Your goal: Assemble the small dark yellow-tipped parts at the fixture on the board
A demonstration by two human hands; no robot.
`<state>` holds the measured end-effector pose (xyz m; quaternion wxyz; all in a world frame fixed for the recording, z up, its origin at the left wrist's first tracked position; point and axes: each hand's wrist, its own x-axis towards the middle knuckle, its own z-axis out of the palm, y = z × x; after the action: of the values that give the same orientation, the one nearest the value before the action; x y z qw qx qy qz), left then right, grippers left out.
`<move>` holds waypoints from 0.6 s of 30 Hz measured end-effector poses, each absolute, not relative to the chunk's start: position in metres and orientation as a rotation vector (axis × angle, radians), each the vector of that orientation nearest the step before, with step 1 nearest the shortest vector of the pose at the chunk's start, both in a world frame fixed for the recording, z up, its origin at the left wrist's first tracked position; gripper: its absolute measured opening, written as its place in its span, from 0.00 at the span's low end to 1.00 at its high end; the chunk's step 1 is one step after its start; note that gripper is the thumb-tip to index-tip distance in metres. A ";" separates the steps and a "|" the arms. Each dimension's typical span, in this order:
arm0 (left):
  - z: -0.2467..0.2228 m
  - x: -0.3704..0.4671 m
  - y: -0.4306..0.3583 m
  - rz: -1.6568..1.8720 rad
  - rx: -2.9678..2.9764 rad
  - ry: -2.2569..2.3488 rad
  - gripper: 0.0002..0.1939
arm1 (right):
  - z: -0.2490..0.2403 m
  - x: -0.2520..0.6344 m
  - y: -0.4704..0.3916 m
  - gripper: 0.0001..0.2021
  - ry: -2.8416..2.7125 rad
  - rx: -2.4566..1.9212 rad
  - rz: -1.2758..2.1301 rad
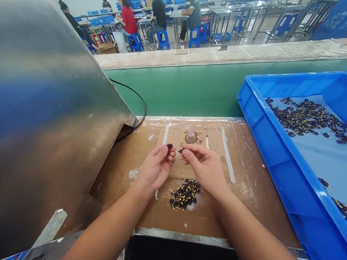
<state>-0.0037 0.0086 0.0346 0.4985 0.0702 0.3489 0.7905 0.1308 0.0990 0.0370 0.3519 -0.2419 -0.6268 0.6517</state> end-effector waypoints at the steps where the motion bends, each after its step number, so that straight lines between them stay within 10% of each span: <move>1: 0.035 -0.003 0.008 1.906 0.173 0.854 0.15 | 0.037 0.130 0.095 0.12 -1.617 -0.621 1.700; 18: 0.035 0.006 0.007 1.892 0.252 0.873 0.11 | 0.030 0.134 0.074 0.11 -1.729 -0.584 1.246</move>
<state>0.0056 0.0073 0.0347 0.4980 0.1041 0.3608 0.7816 0.1341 0.0736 0.0304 0.4494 -0.2360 -0.6989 0.5038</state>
